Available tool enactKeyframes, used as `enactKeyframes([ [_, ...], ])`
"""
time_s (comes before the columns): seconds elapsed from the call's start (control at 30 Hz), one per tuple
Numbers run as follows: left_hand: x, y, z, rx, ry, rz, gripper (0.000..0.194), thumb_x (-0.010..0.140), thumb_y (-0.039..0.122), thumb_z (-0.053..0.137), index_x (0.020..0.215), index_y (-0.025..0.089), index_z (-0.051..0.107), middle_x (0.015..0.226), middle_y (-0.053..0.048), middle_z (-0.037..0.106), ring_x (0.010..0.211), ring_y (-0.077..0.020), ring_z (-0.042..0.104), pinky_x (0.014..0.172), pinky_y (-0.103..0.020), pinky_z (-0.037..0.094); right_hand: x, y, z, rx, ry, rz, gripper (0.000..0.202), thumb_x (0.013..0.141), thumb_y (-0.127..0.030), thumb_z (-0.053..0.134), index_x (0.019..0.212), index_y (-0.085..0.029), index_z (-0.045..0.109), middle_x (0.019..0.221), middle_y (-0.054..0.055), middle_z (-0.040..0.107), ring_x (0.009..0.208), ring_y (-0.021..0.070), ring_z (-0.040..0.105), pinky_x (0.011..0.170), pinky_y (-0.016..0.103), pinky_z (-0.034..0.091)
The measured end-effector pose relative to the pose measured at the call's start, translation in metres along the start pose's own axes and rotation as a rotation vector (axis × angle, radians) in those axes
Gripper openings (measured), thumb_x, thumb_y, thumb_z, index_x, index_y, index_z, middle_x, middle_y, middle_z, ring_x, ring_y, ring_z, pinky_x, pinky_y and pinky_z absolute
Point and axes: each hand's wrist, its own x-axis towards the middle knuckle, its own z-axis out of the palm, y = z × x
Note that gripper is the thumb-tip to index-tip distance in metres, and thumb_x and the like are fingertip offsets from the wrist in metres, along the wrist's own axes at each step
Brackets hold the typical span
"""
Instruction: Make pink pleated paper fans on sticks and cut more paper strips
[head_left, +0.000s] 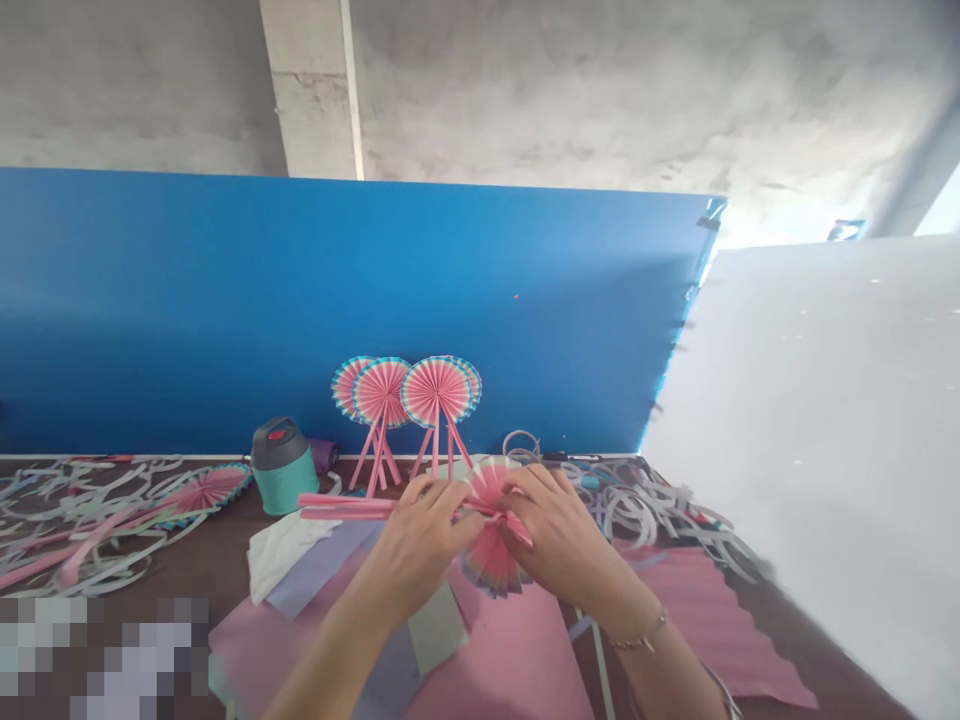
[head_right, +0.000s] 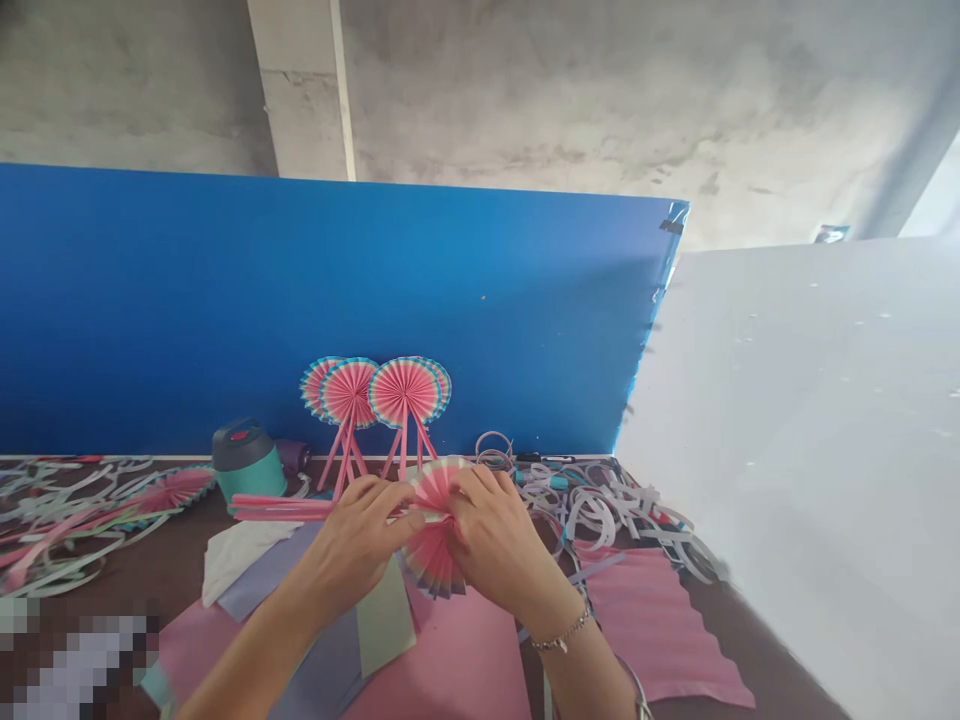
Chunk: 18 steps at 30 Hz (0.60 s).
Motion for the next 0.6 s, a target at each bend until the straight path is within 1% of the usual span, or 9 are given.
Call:
enactKeyframes([
  [0.1, -0.0006, -0.0014, 0.0001, -0.021, -0.007, 0.001, 0.038, 0.076, -0.004, 0.040, 0.094, 0.023, 0.060, 0.092, -0.003, 0.057, 0.079, -0.0176, 0.050, 0.076, -0.033, 0.038, -0.0001, -0.0005, 0.0012, 0.040, -0.026, 0.003, 0.007, 0.080, -0.012, 0.054, 0.079, -0.017, 0.057, 0.091, 0.005, 0.056, 0.087, 0.0204, 0.048, 0.077, 0.034, 0.036],
  [0.2, -0.0016, -0.0021, 0.0000, -0.046, -0.045, -0.004, 0.043, 0.074, -0.005, 0.041, 0.099, 0.025, 0.059, 0.095, -0.003, 0.057, 0.082, -0.0180, 0.050, 0.078, -0.034, 0.039, -0.0005, 0.0005, 0.0019, 0.100, -0.057, 0.008, 0.008, 0.077, -0.011, 0.056, 0.075, -0.018, 0.057, 0.091, 0.004, 0.056, 0.088, 0.0199, 0.048, 0.078, 0.034, 0.036],
  [0.27, -0.0021, -0.0020, 0.0000, -0.050, -0.067, -0.009, 0.042, 0.073, -0.004, 0.042, 0.098, 0.025, 0.060, 0.096, -0.003, 0.056, 0.083, -0.0183, 0.049, 0.079, -0.034, 0.039, -0.0007, 0.0015, 0.0022, 0.114, -0.057, 0.010, 0.007, 0.078, -0.012, 0.056, 0.075, -0.018, 0.057, 0.091, 0.004, 0.057, 0.088, 0.0203, 0.049, 0.078, 0.034, 0.036],
  [0.4, -0.0027, -0.0020, 0.0001, -0.037, -0.070, -0.005, 0.037, 0.074, -0.003, 0.043, 0.092, 0.023, 0.060, 0.096, -0.004, 0.056, 0.083, -0.0185, 0.049, 0.080, -0.034, 0.039, -0.0007, 0.0038, 0.0028, 0.121, -0.051, 0.001, 0.011, 0.079, -0.010, 0.054, 0.071, -0.018, 0.056, 0.086, 0.004, 0.056, 0.086, 0.0195, 0.049, 0.077, 0.034, 0.037],
  [0.6, -0.0034, -0.0032, 0.0002, -0.064, -0.049, 0.002, 0.038, 0.073, -0.006, 0.041, 0.091, 0.022, 0.059, 0.092, -0.003, 0.057, 0.082, -0.0178, 0.050, 0.080, -0.034, 0.038, -0.0012, 0.0066, 0.0026, 0.094, -0.037, -0.026, 0.011, 0.083, -0.010, 0.053, 0.078, -0.018, 0.059, 0.089, 0.004, 0.058, 0.087, 0.0185, 0.049, 0.075, 0.032, 0.037],
])
